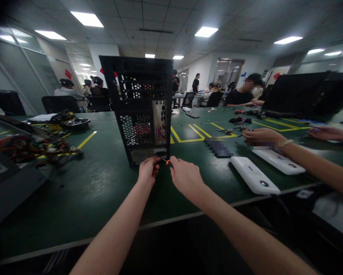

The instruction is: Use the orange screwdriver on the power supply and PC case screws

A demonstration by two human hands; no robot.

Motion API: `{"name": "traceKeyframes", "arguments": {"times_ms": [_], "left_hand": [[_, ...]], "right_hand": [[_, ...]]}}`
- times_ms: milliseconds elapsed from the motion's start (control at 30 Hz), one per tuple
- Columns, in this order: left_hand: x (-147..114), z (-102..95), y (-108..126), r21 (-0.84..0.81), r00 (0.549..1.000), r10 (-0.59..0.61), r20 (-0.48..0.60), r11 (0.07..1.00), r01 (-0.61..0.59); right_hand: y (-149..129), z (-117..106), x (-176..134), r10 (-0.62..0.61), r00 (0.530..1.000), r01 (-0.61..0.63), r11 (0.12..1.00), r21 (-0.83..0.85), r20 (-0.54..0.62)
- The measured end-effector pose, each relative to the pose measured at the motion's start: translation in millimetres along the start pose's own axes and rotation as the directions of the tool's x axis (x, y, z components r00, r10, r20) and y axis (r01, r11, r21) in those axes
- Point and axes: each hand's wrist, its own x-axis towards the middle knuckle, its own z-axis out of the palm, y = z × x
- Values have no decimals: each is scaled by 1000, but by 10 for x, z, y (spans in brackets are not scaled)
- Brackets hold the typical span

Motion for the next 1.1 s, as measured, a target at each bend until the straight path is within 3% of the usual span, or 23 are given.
{"name": "traceKeyframes", "arguments": {"times_ms": [100, 267, 367, 467, 567, 633, 700, 800, 900, 1100], "left_hand": [[-25, 1, 10, -18, 1000, 10, 12, 1000, -9], [-48, -3, 32, -33, 1000, 12, 13, 999, -11], [-26, -14, 34, -20, 1000, -11, -13, 1000, 11], [3, -17, 24, -38, 1000, -26, -15, 999, 25], [-3, -8, 17, -39, 1000, -29, -9, 999, 29], [-26, -4, 24, -29, 1000, -19, -16, 999, 18], [-49, -11, 41, -31, 999, 6, -42, 1000, -7], [-57, -41, 70, -58, 989, 59, -134, 996, -67], [-36, -70, 84, -112, 971, 64, -230, 990, -92], [-11, -77, 73, -184, 966, 23, -256, 980, -72]], "right_hand": [[-167, 1, -92, -194, 981, 183, 937, -297, -9], [-206, 83, -151, -314, 950, 292, 878, -379, 4], [-71, 98, -151, -216, 976, 207, 945, -255, -6], [66, 138, -172, -11, 998, 11, 1000, 7, -69], [117, 258, -156, 139, 979, -77, 927, 366, -146], [91, 359, -78, 188, 973, -99, 867, 488, -137], [38, 445, 59, 130, 983, -61, 895, 442, -129], [-27, 515, 310, -51, 980, 93, 972, 214, -194], [-26, 551, 489, -195, 962, 211, 975, 66, -191], [31, 628, 549, -286, 944, 263, 954, -144, -164]]}}
